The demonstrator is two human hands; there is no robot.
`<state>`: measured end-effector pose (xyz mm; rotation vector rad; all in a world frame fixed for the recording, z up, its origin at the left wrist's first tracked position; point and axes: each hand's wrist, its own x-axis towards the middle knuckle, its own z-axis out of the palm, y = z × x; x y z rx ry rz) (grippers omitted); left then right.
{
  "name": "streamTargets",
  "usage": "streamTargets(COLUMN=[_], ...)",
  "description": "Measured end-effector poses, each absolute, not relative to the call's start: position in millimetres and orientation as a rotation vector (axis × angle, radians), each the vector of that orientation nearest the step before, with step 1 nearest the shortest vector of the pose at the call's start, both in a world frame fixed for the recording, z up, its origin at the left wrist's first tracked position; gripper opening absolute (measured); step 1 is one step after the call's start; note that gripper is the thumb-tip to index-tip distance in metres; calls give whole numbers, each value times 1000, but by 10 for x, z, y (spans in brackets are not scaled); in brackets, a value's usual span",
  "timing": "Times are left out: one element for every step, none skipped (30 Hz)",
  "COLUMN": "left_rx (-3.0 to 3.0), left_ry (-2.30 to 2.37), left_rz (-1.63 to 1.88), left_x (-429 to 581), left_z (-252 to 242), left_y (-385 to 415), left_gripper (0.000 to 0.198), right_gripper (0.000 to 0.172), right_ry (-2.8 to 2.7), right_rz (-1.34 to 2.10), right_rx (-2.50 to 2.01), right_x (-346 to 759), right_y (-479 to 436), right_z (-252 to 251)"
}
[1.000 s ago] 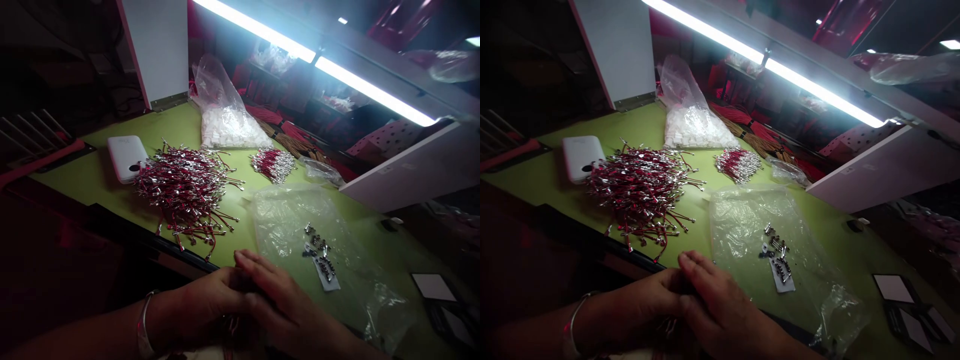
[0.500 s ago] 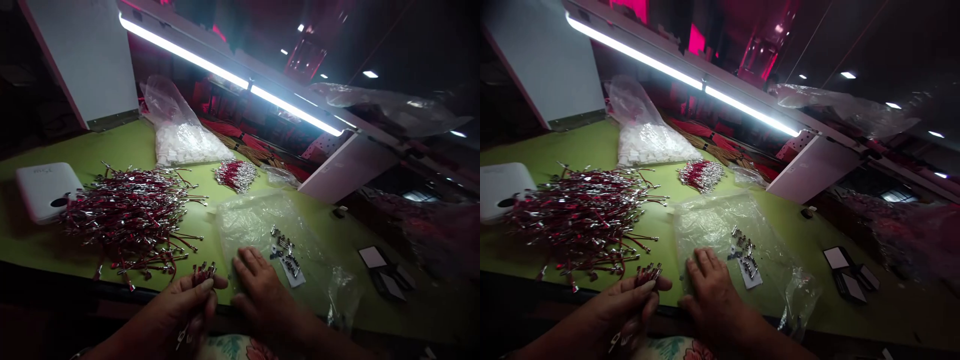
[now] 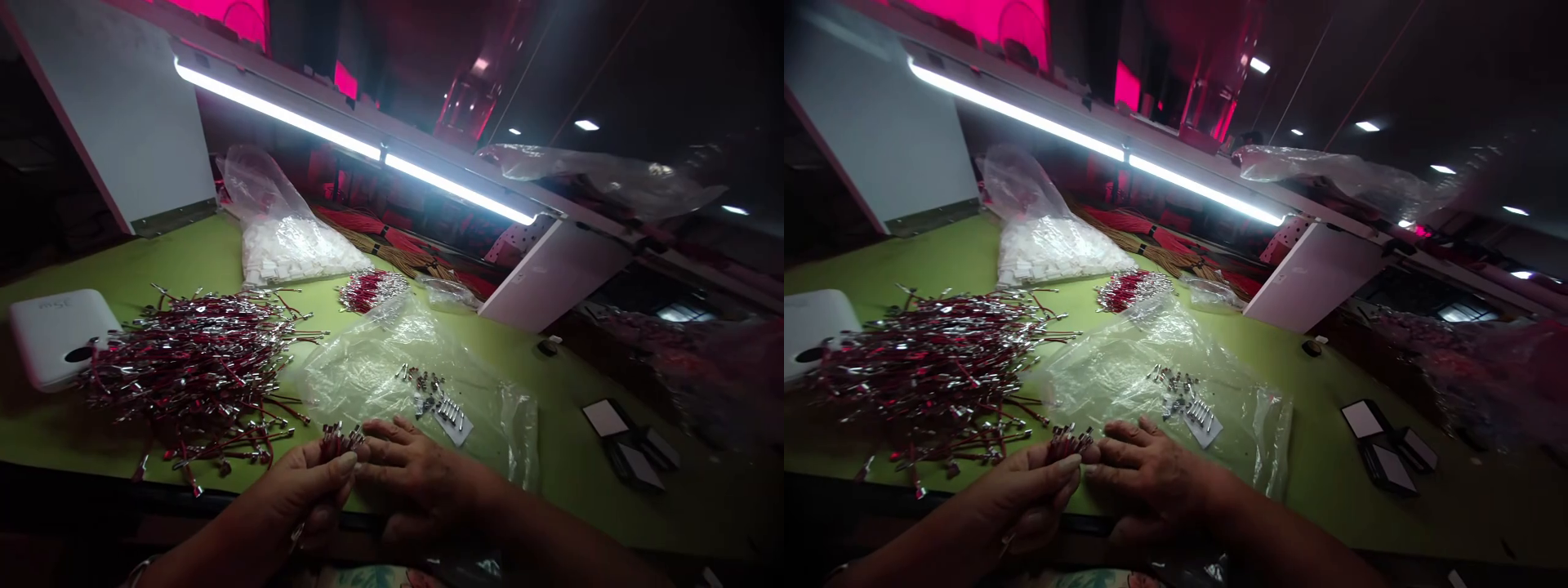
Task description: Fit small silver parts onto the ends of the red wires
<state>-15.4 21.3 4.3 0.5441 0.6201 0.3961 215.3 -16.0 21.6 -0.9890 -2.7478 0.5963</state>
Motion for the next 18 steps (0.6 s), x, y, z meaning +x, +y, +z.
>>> streamTargets(left_rx=[547, 549, 550, 549, 547, 547, 553, 563, 577, 592, 610, 627, 644, 658, 670, 679, 685, 689], left_ry=[625, 631, 639, 650, 663, 679, 693, 708, 721, 727, 729, 732, 735, 738, 742, 746, 751, 752], left_rz=[396, 396, 402, 409, 416, 419, 416, 413, 413, 413, 420, 428, 436, 441, 440, 439, 437, 439], left_x=[-142, -130, -118, -108, -98, -88, -79, -69, -57, -43, -26, -7, 13, 33, 53, 72, 88, 102], left_z=[47, 50, 54, 58, 62, 68, 74, 81, 88, 96, 104, 113, 124, 135, 146, 156, 165, 170], left_y=[218, 223, 229, 236, 246, 256, 269, 282, 295, 308, 320, 331, 340, 346, 351, 355, 357, 359], left_gripper=[30, 30, 30, 31, 32, 33, 34, 35, 36, 37, 37, 37, 36, 36, 36, 35, 35, 35], right_gripper=[72, 70, 66, 57, 46, 35, 25, 19, 16, 15, 17, 20, 23, 25, 26, 26, 25, 23], right_ry=[-2743, -2713, -2649, -2557, -2447, -2341, -2252, -2193, -2170, -2178, -2201, -2222, -2229, -2230, -2224, -2211, -2188, -2155], right_rz=[600, 608, 606, 582, 525, 432, 318, 209, 122, 70, 48, 48, 54, 57, 64, 78, 95, 116], right_rx=[-929, -882, -868, -903, -997, -1153, -1340, -1521, -1673, -1781, -1839, -1858, -1856, -1857, -1856, -1849, -1840, -1829], right_x=[2173, 2194, 2219, 2249, 2287, 2331, 2381, 2433, 2483, 2529, 2568, 2598, 2620, 2635, 2647, 2657, 2666, 2673], right_y=[-138, -119, -104, -93, -85, -79, -73, -67, -59, -50, -40, -28, -16, -5, 6, 14, 19, 20], right_z=[213, 216, 226, 240, 258, 275, 288, 294, 289, 274, 248, 215, 178, 141, 110, 88, 76, 75])
